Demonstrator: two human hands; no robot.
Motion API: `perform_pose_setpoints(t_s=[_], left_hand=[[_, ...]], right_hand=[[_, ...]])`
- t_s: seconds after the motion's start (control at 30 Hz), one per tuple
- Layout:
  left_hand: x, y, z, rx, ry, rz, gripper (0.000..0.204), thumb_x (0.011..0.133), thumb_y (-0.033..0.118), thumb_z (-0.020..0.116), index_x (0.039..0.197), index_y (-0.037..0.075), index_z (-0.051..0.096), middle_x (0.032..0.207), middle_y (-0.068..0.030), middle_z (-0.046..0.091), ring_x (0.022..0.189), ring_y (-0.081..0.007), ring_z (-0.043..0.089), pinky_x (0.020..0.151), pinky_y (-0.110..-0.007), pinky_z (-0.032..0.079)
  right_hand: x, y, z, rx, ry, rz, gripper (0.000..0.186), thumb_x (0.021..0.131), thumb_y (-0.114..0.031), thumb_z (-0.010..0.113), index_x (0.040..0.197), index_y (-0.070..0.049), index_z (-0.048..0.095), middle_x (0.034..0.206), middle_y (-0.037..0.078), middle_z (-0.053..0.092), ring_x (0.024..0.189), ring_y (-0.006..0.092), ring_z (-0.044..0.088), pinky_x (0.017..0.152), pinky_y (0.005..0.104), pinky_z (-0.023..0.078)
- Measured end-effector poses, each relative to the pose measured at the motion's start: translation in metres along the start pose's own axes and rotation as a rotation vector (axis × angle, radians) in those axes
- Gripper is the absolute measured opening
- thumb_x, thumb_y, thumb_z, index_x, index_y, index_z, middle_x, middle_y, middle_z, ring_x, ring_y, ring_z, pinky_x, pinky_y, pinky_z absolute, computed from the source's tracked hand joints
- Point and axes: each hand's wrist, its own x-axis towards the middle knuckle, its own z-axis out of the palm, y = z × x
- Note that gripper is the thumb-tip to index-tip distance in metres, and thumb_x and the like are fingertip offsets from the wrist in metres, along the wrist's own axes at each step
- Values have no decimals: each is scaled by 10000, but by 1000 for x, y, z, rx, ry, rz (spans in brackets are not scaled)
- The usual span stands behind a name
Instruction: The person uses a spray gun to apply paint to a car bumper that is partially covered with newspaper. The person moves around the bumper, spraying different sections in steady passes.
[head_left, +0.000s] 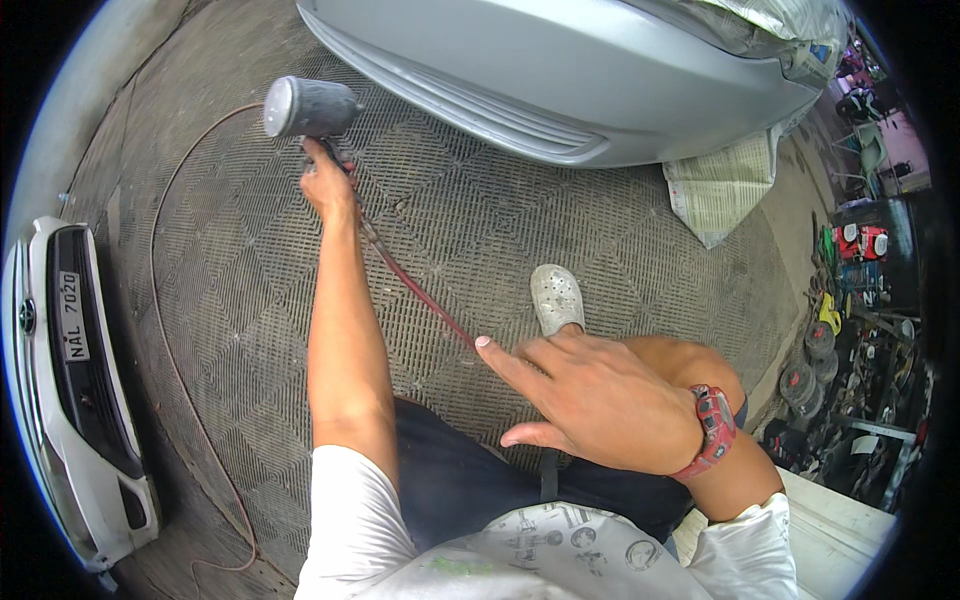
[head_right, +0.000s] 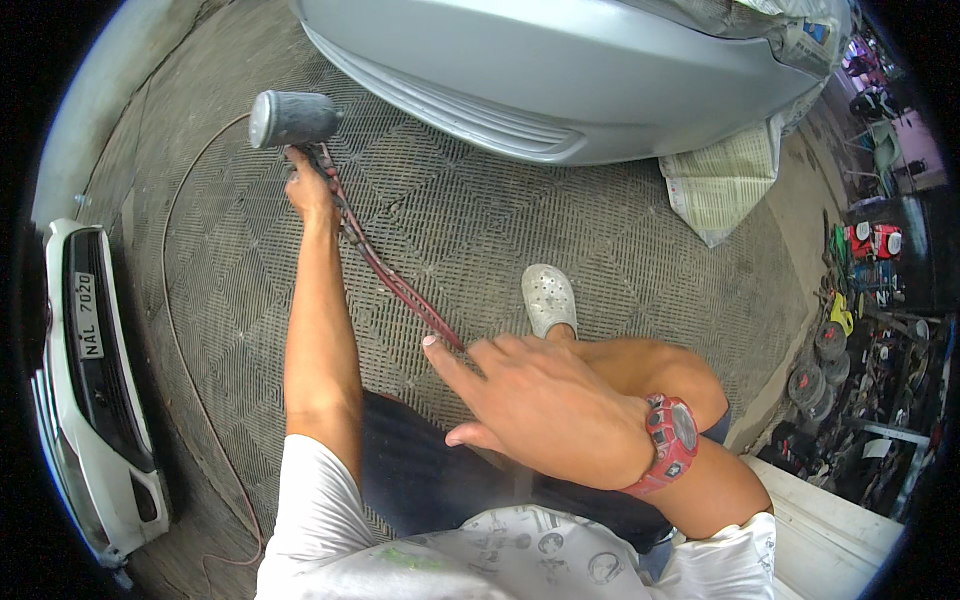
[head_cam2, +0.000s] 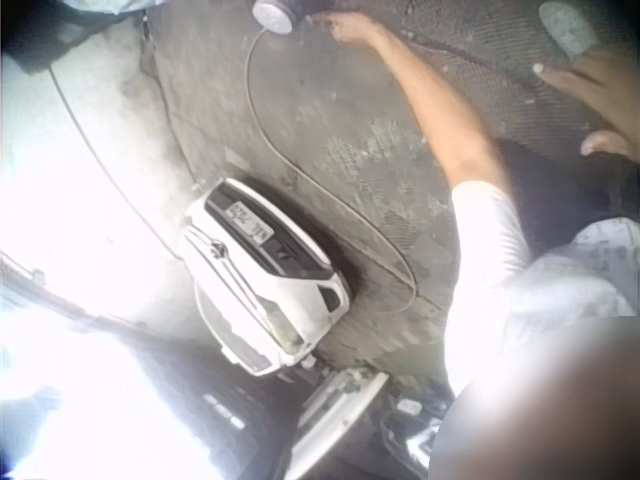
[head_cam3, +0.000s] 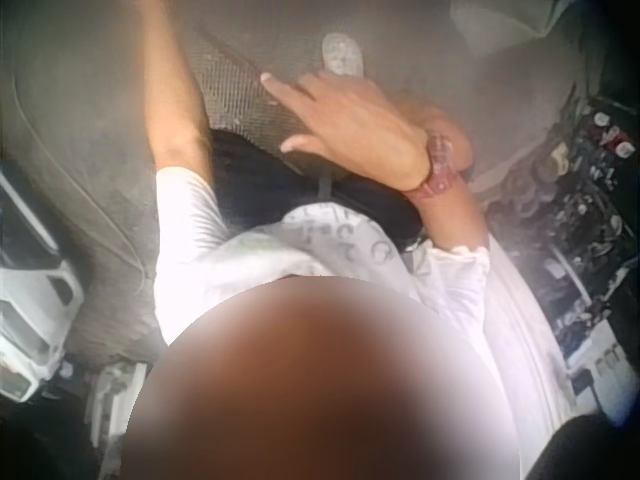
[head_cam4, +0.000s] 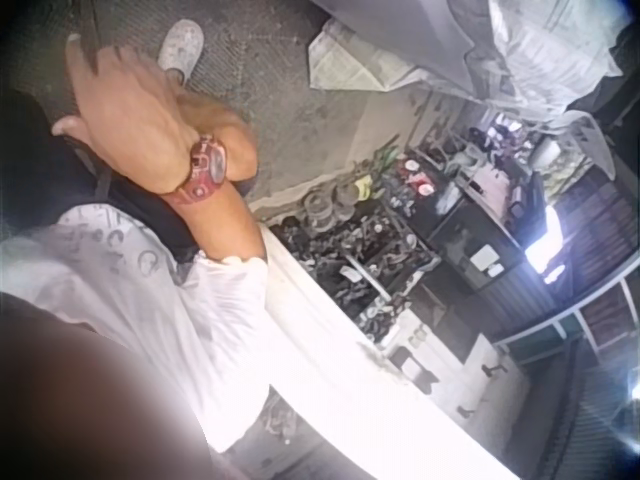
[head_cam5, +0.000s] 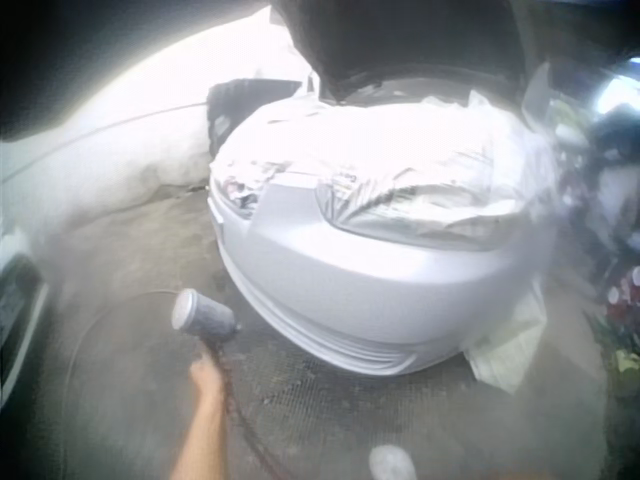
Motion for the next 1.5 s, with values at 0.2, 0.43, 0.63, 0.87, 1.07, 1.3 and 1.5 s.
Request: perform_pose_setpoints(t_s=[0.2,0.43,0.63,0.87,1.07,1.3,1.5], left_hand=[[-29,3,-8,83,-47,169,879,1095,744,390,913,-35,755,708,-90,733,510,-166,565,513,-373,434],[-157,-42,5,-15,-352,61,775,1093,718,477,893,11,722,710,-45,684,554,-116,556,514,-311,395],[-237,-45,4,80,-703,-17,684,1098,651,544,998,4,745,783,-57,717,666,-136,598,598,-328,442],[-269,-32,-17,-268,-1200,-269,1167,963,958,252,1700,58,353,1631,-149,487,1406,-258,525,1117,-399,459],[-314,-25,-27,-458,-1466,-163,1286,887,996,75,1757,49,73,1837,-171,86,1694,-356,44,1363,-489,36],[-297,-44,-71,322,-1398,478,1162,988,900,48,1748,25,135,1832,-206,98,1696,-383,40,1362,-475,115],[-270,-91,-125,1097,-1721,-179,1182,937,979,191,1641,71,471,1711,-216,420,1631,-419,297,1357,-513,186]], right_hand=[[-3,0,4,1,22,-1,864,999,-534,672,1624,10,426,1085,136,651,1004,330,660,920,444,561],[8,1,10,-1,86,-18,824,1001,-536,665,1580,17,469,1063,143,663,989,334,685,874,457,566],[10,7,17,-11,129,3,766,997,-529,689,1502,24,530,1029,162,683,974,358,705,860,479,573],[-13,40,39,-53,117,384,791,999,-519,725,1510,40,498,1231,273,695,1199,440,692,987,507,572],[-5,44,134,405,927,526,1005,1045,-571,669,1691,48,211,1611,399,443,1507,519,464,1234,496,423],[47,49,177,849,1471,689,689,1138,-577,488,1541,-19,521,1377,236,689,1258,332,697,907,425,594],[-3,137,137,1377,1423,595,809,1092,-773,330,1183,-46,673,896,88,763,666,149,698,442,279,464]])
